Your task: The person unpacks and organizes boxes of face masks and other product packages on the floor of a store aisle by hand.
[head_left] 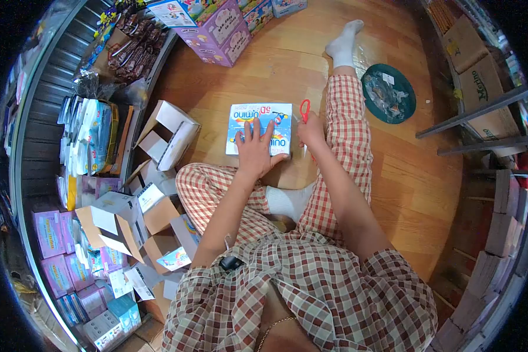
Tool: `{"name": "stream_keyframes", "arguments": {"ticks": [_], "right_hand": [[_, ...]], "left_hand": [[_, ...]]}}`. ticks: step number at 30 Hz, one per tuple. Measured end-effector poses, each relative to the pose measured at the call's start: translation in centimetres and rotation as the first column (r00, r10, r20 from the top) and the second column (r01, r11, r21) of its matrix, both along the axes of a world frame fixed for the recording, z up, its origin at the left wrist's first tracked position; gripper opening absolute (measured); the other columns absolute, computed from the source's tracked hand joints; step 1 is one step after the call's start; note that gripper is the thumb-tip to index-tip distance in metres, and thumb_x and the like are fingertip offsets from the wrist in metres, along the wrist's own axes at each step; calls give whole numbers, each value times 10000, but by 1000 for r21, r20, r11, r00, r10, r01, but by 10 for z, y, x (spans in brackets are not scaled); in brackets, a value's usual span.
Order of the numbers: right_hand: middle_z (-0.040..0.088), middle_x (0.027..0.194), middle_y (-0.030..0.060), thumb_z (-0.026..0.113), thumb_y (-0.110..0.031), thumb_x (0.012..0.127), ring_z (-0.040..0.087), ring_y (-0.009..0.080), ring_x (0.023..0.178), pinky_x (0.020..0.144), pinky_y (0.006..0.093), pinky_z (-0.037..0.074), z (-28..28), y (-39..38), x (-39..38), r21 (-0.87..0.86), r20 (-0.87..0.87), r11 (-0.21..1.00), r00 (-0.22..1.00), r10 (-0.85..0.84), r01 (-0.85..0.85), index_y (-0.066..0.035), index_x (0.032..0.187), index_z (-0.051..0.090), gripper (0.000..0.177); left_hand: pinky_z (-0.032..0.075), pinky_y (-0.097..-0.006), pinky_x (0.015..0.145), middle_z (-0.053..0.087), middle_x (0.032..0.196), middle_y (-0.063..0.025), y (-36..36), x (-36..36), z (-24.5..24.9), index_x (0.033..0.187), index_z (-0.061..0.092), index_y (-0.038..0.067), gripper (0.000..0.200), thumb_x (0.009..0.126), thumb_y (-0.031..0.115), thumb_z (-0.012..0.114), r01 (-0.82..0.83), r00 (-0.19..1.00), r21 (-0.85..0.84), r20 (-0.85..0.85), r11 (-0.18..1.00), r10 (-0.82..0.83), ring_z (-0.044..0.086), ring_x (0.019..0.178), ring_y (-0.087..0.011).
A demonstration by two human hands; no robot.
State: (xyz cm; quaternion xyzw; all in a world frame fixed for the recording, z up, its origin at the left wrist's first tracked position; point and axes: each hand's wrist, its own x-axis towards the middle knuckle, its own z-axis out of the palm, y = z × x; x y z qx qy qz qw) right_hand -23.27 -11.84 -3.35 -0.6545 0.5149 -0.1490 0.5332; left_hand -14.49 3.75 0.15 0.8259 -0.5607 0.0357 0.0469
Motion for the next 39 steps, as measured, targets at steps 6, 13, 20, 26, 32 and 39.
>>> {"name": "stream_keyframes", "arguments": {"ticks": [6,13,20,26,32,39], "right_hand": [[610,787,225,505,-34,779,628,305,529,429,401,502,9,-9,0,-22,-53,996,995,86,-87,59,907,510,158],[532,645,123,489,-55,823,546,216,436,338,341,461,18,-8,2,4,-48,994,993,110,-110,17,911,457,118],[617,884,250,538,-53,774,647,360,704,470,402,517,33,4,-4,-62,-207,975,959,194,-211,70,1010,501,269],[614,945,263,586,-95,758,641,373,810,538,412,542,18,21,-14,-58,-246,964,940,237,-258,60,1018,526,308],[593,844,256,525,-67,815,625,334,566,395,376,512,48,41,-27,-51,-220,960,941,258,-275,102,1012,482,263],[591,871,283,517,-73,821,622,325,535,390,381,508,47,62,-45,-25,-160,963,952,260,-267,105,1080,463,318]], "left_hand": [[237,-553,999,377,1321,-231,4,34,6,1385,345,212,758,762,609,515,183,980,-42,-70,982,-186,332,1219,-429],[184,-569,1041,371,1337,-195,9,49,0,1360,389,292,611,813,549,476,264,962,-108,-38,959,-269,282,1266,-429],[187,-588,1033,323,1400,-169,9,45,-8,1360,370,337,533,848,430,486,183,982,-100,-26,978,-187,246,1303,-415],[197,-587,1028,326,1401,-157,9,42,-5,1360,361,349,542,840,365,511,168,985,-88,-15,982,-170,249,1308,-394],[210,-585,1021,346,1388,-154,9,41,-6,1362,360,344,549,836,344,517,162,987,-103,4,981,-162,258,1307,-387],[212,-592,1018,357,1376,-166,9,40,-11,1360,380,318,523,847,337,479,145,989,-135,0,980,-147,281,1294,-389]]}}
